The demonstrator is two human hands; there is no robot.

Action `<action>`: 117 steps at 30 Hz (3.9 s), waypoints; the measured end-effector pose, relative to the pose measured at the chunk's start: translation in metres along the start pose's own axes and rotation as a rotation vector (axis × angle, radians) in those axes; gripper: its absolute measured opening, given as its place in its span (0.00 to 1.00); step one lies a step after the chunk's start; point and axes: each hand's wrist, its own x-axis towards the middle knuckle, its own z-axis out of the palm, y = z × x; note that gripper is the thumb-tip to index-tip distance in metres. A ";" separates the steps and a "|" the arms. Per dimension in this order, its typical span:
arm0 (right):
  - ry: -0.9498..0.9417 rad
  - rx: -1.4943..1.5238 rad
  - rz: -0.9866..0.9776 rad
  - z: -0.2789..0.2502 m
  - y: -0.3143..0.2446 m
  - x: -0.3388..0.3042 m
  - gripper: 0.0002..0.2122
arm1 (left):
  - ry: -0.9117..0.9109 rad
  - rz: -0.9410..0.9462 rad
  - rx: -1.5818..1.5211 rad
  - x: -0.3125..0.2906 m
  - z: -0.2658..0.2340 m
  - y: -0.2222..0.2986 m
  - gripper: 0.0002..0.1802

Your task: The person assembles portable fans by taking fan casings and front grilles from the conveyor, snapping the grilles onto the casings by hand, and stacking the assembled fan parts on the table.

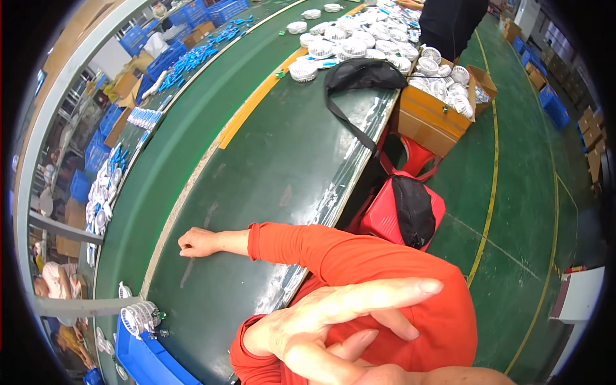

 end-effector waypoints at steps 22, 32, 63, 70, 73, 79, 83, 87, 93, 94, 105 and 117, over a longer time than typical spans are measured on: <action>-0.058 0.037 0.076 0.000 -0.010 0.002 0.12 | -0.094 0.043 -0.100 -0.009 -0.022 -0.007 0.03; 0.002 0.021 0.004 0.005 0.000 0.005 0.12 | -0.647 -0.206 -0.219 0.046 -0.080 -0.004 0.25; -0.188 0.143 0.359 -0.002 -0.018 0.008 0.13 | 0.464 -0.237 -0.059 0.031 -0.255 -0.007 0.10; -0.171 0.160 0.342 -0.005 -0.018 0.009 0.14 | 0.417 -0.227 -0.089 0.031 -0.261 -0.013 0.13; -0.174 0.171 0.364 -0.003 -0.018 0.010 0.14 | 0.433 -0.226 -0.077 0.030 -0.262 -0.012 0.13; -0.195 0.197 0.338 -0.002 -0.008 0.007 0.12 | 0.474 -0.261 -0.036 0.024 -0.260 -0.017 0.11; -0.203 0.202 0.407 0.004 -0.008 0.007 0.11 | 0.494 -0.255 -0.023 0.015 -0.262 -0.015 0.08; -0.210 0.168 0.417 0.004 -0.008 0.012 0.11 | 0.523 -0.223 -0.013 0.010 -0.266 -0.007 0.05; -0.109 0.168 0.357 0.004 0.000 0.014 0.11 | 0.593 -0.170 0.174 0.010 -0.290 0.014 0.09; -0.112 0.118 0.318 0.007 -0.007 0.014 0.11 | 0.585 -0.148 0.231 0.008 -0.302 0.022 0.10; -0.166 0.172 0.403 0.004 -0.019 0.009 0.13 | 0.621 0.255 1.337 0.075 -0.474 0.096 0.14; -0.148 0.235 0.373 -0.004 -0.019 0.013 0.15 | 0.890 -0.048 1.816 0.111 -0.627 0.138 0.31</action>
